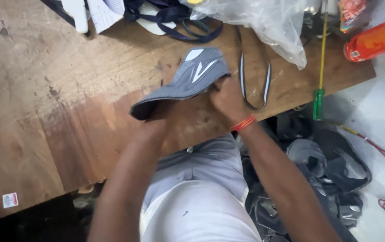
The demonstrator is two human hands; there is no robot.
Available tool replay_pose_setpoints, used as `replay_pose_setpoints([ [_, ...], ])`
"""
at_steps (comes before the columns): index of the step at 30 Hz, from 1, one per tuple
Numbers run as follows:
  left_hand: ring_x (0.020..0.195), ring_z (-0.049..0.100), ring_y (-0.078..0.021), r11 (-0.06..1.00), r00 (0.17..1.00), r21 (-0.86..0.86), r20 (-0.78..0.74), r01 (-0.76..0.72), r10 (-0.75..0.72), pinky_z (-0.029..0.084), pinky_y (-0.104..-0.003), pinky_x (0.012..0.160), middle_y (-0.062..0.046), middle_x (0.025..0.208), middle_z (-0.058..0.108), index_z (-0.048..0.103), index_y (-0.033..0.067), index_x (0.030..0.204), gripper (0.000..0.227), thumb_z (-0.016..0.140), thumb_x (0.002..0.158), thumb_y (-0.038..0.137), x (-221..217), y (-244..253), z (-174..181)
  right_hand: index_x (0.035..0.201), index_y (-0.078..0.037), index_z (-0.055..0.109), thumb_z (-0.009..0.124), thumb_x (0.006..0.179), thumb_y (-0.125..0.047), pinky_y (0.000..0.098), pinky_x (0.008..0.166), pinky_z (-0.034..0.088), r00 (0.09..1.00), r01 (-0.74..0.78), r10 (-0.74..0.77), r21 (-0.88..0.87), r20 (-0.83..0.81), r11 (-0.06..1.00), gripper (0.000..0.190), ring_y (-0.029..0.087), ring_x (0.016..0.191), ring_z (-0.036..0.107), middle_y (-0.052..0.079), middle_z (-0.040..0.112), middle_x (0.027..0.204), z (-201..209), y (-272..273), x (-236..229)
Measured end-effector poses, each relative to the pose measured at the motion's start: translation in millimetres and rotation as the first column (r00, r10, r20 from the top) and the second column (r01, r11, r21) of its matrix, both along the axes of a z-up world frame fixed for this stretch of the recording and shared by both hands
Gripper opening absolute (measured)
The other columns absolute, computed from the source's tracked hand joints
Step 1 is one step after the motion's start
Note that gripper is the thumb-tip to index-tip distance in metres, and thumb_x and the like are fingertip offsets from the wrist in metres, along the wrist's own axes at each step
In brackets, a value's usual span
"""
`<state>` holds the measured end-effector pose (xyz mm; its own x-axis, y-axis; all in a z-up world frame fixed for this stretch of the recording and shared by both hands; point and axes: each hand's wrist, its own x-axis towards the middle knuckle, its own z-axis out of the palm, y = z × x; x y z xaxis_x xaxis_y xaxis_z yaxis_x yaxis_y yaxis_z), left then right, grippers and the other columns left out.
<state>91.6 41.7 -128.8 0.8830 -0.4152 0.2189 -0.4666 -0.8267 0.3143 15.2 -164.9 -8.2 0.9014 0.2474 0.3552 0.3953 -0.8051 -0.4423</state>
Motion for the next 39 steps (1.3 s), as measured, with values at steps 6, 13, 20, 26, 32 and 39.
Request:
replay_pose_setpoints([
  [6,0.122,0.056,-0.0403,0.978,0.988,-0.204,-0.146,0.029,-0.060,0.044,-0.057,0.101,-0.015,0.131,0.061,0.067,0.0131,0.128,0.041,0.060,0.093,0.033,-15.2,-1.9,55.7,0.110,-0.003,0.074,0.065,0.075,-0.012,0.0534,0.078,0.054,0.989,-0.140,0.143,0.064,-0.048,0.988,0.037,0.047,0.091,0.067,0.022,0.071,0.100,19.9,-10.6,5.8],
  [13,0.131,0.055,-0.0380,0.918,0.955,-0.395,-0.285,-0.043,-0.078,0.044,-0.045,0.110,-0.018,0.138,0.063,0.063,0.0068,0.132,0.036,0.048,0.106,0.026,-19.4,-7.3,113.6,0.092,-0.008,0.077,0.068,0.086,-0.016,0.0503,0.068,0.055,0.994,-0.087,0.051,-0.450,-0.092,0.889,0.013,0.037,0.076,0.071,0.018,0.072,0.081,-6.2,5.4,8.8],
  [20,0.128,0.057,-0.0379,0.953,1.000,-0.303,0.009,0.030,-0.028,0.046,-0.046,0.109,-0.018,0.136,0.062,0.063,0.0066,0.132,0.035,0.047,0.104,0.020,-0.6,-26.4,60.9,0.098,0.000,0.074,0.065,0.086,-0.016,0.0504,0.063,0.053,0.971,-0.043,0.083,0.178,-0.224,0.983,0.022,0.046,0.083,0.068,0.026,0.070,0.089,69.0,1.1,9.4],
  [26,0.122,0.056,-0.0381,0.970,0.975,-0.168,-0.160,-0.179,0.152,0.043,-0.055,0.095,-0.012,0.130,0.065,0.065,0.0120,0.124,0.032,0.051,0.099,0.026,-18.2,-20.5,155.0,0.083,-0.004,0.073,0.070,0.083,-0.024,0.0538,0.069,0.052,0.979,-0.076,-0.013,-0.424,-0.204,0.902,0.019,0.042,0.076,0.066,0.021,0.068,0.076,29.2,1.6,4.7],
  [32,0.132,0.054,-0.0388,0.896,0.978,-0.424,-0.086,0.135,-0.188,0.044,-0.047,0.114,-0.023,0.138,0.061,0.060,0.0020,0.136,0.037,0.049,0.104,0.018,-25.7,2.1,78.5,0.112,-0.004,0.066,0.063,0.078,-0.015,0.0520,0.086,0.058,0.972,-0.143,0.199,-0.359,0.123,0.922,0.035,0.034,0.093,0.070,0.017,0.072,0.101,30.3,14.0,-12.8],
  [39,0.122,0.056,-0.0400,0.966,0.989,-0.245,-0.099,0.082,-0.110,0.031,-0.064,0.103,-0.021,0.134,0.064,0.063,0.0038,0.131,0.034,0.053,0.102,0.020,-24.0,8.0,105.3,0.111,-0.006,0.070,0.061,0.086,-0.022,0.0507,0.075,0.055,0.870,-0.256,-0.068,-0.564,-0.489,0.785,0.031,0.036,0.086,0.071,0.020,0.074,0.093,28.7,6.7,-1.7],
])
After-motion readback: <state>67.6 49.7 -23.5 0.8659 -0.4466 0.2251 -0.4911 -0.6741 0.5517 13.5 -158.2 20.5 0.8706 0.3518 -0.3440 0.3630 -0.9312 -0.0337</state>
